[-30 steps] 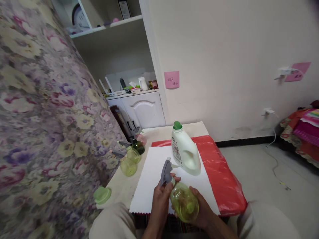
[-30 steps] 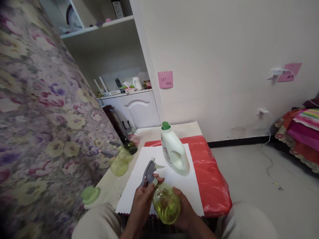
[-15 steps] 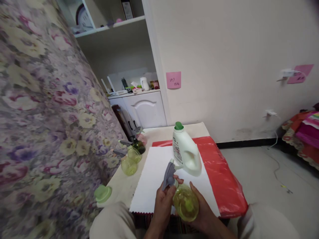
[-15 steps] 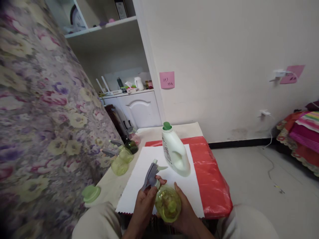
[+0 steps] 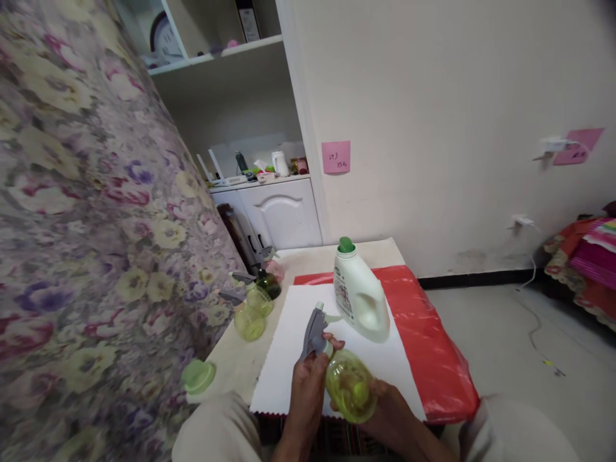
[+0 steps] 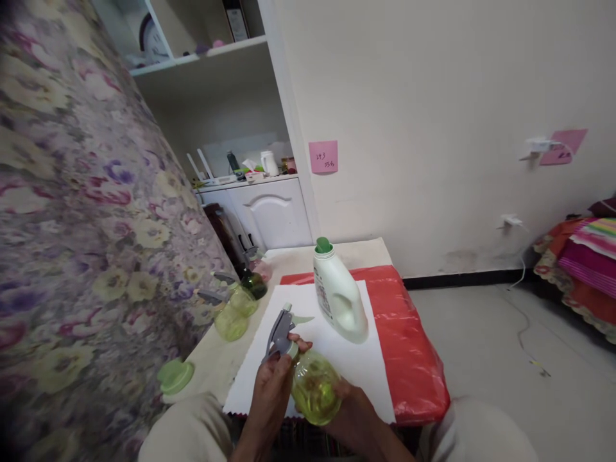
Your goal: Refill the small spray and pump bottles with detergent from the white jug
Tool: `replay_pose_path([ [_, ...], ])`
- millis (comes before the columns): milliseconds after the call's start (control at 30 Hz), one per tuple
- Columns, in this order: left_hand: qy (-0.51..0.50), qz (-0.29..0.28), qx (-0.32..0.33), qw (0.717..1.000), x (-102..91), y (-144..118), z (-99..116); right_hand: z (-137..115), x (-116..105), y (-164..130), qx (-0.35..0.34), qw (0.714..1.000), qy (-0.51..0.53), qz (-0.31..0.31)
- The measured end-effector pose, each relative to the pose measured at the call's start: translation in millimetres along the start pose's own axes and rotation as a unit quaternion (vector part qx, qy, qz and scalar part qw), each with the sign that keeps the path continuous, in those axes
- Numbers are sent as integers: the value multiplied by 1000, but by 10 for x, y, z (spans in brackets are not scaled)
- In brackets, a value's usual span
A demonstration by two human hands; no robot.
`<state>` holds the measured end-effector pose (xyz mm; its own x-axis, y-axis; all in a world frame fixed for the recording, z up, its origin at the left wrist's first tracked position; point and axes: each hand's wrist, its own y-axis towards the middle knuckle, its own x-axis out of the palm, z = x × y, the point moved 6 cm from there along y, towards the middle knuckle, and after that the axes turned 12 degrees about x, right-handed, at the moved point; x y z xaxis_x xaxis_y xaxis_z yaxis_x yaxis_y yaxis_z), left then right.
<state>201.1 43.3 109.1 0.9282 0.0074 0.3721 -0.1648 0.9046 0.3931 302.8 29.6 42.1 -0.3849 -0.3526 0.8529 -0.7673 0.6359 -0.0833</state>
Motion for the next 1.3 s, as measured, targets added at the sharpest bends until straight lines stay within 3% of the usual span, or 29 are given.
replay_pose_path([
  [100,32,-26,-1,999,17,-12,5,70,-102,49,29,997,67,11],
  [233,78,-74,-9,994,54,-65,-22,182,-172,101,126,986,106,-7],
  [433,171,-83,5,982,31,-143,-47,26,-106,60,117,987,110,4],
  [667,190,-70,17,979,-50,-141,-65,4,-102,72,75,995,48,50],
  [933,151,-51,34,987,-38,-72,-41,-35,-172,9,50,998,26,-29],
  [1200,233,-131,15,963,-24,-141,-66,121,-252,136,159,983,71,-66],
  [1300,223,-106,4,969,-87,-149,-112,105,-230,170,168,981,59,-74],
])
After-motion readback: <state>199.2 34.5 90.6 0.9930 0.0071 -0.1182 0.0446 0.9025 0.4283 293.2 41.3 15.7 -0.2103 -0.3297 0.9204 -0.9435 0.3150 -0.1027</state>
